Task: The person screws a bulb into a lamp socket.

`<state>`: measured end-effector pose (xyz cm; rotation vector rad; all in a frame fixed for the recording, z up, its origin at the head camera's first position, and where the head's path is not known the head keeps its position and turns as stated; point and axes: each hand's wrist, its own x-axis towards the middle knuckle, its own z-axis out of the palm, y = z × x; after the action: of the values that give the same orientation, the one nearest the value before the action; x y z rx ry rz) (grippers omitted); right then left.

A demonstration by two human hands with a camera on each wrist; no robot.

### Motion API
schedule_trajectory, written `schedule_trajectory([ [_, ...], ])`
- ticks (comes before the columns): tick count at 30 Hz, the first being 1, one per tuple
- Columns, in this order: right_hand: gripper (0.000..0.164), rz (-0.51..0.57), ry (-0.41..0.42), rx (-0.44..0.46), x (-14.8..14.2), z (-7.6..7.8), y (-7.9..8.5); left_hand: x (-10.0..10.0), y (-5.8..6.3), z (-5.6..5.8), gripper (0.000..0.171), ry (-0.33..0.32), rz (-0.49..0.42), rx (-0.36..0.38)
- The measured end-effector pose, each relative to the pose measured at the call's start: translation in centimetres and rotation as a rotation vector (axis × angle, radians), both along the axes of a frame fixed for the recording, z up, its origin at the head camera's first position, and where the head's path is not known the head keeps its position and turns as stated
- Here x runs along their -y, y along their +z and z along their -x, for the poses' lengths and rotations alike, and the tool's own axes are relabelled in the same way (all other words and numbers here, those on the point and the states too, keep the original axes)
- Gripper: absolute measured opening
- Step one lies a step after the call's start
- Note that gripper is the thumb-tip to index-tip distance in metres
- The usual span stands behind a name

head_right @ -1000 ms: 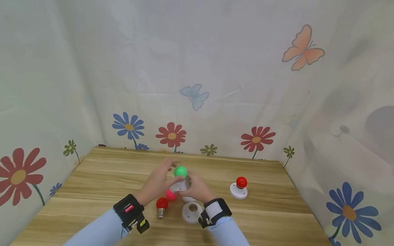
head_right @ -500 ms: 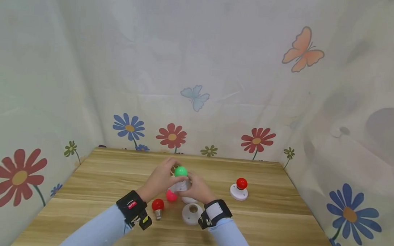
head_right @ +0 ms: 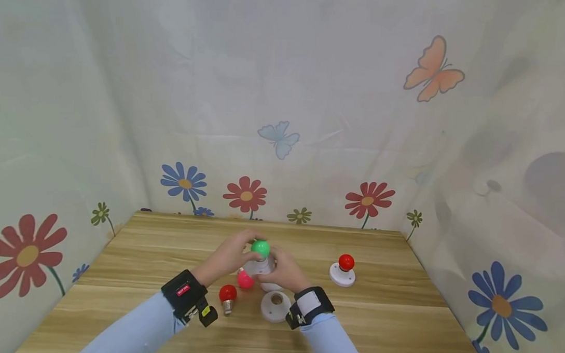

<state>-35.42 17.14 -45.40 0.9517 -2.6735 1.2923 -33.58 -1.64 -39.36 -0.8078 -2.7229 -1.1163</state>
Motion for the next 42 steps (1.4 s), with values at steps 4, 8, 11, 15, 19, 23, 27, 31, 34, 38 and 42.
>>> schedule_trajectory([
  [4,0.056,-0.023,-0.006,-0.003,0.1,0.0,0.0,-0.1,0.3,-0.1,0.072,0.03,-0.01,0.001],
  [8,0.058,-0.032,-0.002,0.006,0.2,0.0,0.2,-0.3,0.2,-0.2,0.077,0.095,0.024,-0.029],
  [11,0.06,-0.027,0.01,0.013,0.3,0.0,0.4,-0.4,0.2,-0.4,0.066,0.126,0.059,-0.056],
  [15,0.062,-0.031,0.004,0.03,0.4,-0.1,0.5,-0.5,0.4,-0.6,0.054,0.148,0.091,-0.088],
  [19,0.062,-0.025,-0.003,0.056,0.4,-0.2,0.7,-0.6,0.5,-0.6,0.05,0.162,0.105,-0.091],
  [23,0.062,-0.014,0.002,0.061,0.4,-0.2,0.7,-0.7,0.8,-0.6,0.047,0.16,0.095,-0.076],
  [27,0.062,-0.011,0.0,0.044,0.3,-0.1,0.5,-0.5,1.0,-0.6,0.044,0.125,0.08,-0.077],
  [31,0.061,0.002,0.004,0.034,0.2,-0.1,0.5,-0.3,1.2,-0.3,0.043,0.071,0.063,-0.061],
  [34,0.06,0.012,0.014,0.033,0.1,0.0,0.4,-0.2,1.2,-0.1,0.045,0.056,0.058,-0.036],
  [38,0.058,-0.008,0.008,0.021,0.1,0.2,0.3,-0.2,1.2,-0.1,0.059,0.093,0.056,0.0],
  [42,0.057,-0.031,-0.005,0.001,0.2,0.2,0.3,-0.5,1.0,-0.3,0.071,0.157,0.128,-0.071],
])
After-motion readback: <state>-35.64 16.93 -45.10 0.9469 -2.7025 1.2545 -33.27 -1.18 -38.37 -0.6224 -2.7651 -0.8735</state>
